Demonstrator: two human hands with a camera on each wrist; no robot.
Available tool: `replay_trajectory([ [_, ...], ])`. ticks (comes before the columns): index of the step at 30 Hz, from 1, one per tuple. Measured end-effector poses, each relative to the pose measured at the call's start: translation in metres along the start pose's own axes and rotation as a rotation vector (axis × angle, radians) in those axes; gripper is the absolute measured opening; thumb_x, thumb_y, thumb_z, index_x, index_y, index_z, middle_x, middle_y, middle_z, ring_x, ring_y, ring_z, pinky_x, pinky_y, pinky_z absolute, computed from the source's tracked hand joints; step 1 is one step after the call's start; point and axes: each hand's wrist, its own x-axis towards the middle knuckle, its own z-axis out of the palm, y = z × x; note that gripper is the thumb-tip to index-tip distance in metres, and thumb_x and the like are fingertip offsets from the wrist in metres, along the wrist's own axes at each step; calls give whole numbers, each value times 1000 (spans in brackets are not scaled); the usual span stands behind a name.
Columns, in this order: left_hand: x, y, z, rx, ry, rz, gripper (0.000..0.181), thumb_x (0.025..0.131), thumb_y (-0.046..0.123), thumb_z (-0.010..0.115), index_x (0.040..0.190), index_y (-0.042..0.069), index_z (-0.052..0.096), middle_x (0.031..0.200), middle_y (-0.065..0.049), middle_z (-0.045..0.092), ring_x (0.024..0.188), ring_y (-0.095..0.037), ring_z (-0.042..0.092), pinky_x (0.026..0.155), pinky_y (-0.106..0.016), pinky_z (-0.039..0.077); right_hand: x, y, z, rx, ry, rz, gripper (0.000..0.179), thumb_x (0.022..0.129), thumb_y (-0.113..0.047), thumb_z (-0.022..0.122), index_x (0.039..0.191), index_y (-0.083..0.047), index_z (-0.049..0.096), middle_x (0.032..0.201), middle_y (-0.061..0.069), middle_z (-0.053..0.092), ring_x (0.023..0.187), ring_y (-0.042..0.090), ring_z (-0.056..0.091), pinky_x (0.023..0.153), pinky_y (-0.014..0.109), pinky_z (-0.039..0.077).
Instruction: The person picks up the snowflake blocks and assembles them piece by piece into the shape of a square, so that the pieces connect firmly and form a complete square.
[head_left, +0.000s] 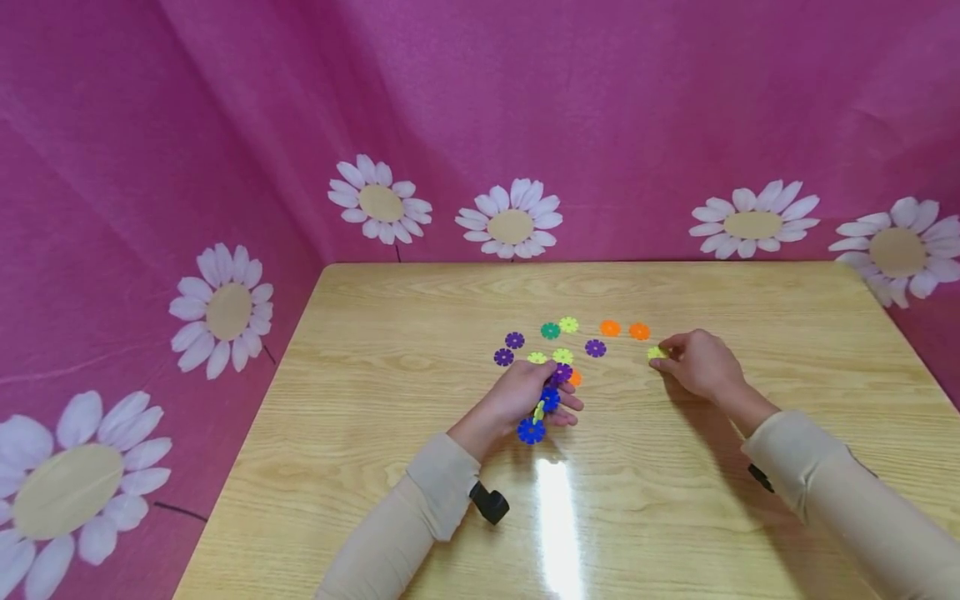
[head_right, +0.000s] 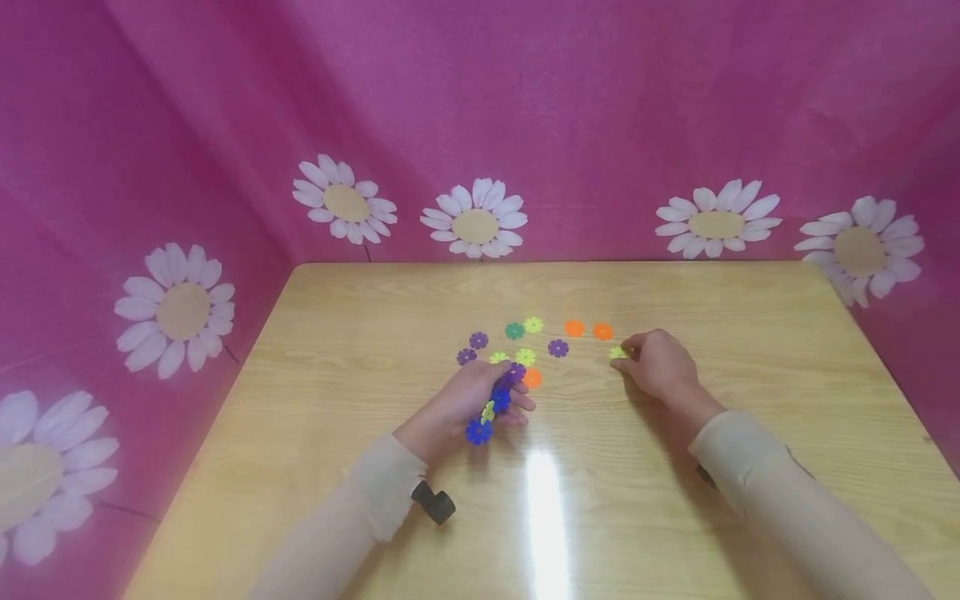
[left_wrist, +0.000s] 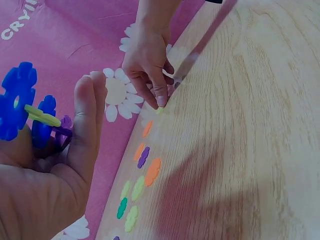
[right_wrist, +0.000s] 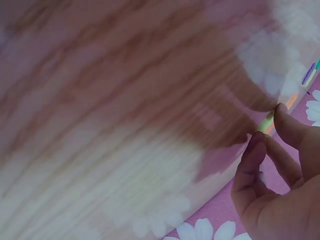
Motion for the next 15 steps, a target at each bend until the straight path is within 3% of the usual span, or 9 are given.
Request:
replay_trajectory([
  [4,1,-1,1,0,14,7,49,111,30,32,98,-4,65,94,-19,76,73,-22,76,68,-31,64,2,0,-1,32,-15,36,43,89,-28,76,113,6,67,103,22,68,90,33,59,81,51,53],
  [8,1,-1,3,-6,23,12,50,111,31,32,97,-4,65,93,-20,76,72,-22,76,68,-31,65,3,0,-2,80,-21,76,43,86,-29,79,107,4,61,97,18,63,86,30,55,76,41,49],
  [15,3,-1,3,-5,29,14,50,111,31,32,97,-5,64,95,-21,76,70,-22,75,68,-32,65,-8,-14,-4,176,41,25,30,87,-25,79,99,0,67,87,11,67,77,21,57,64,26,47],
])
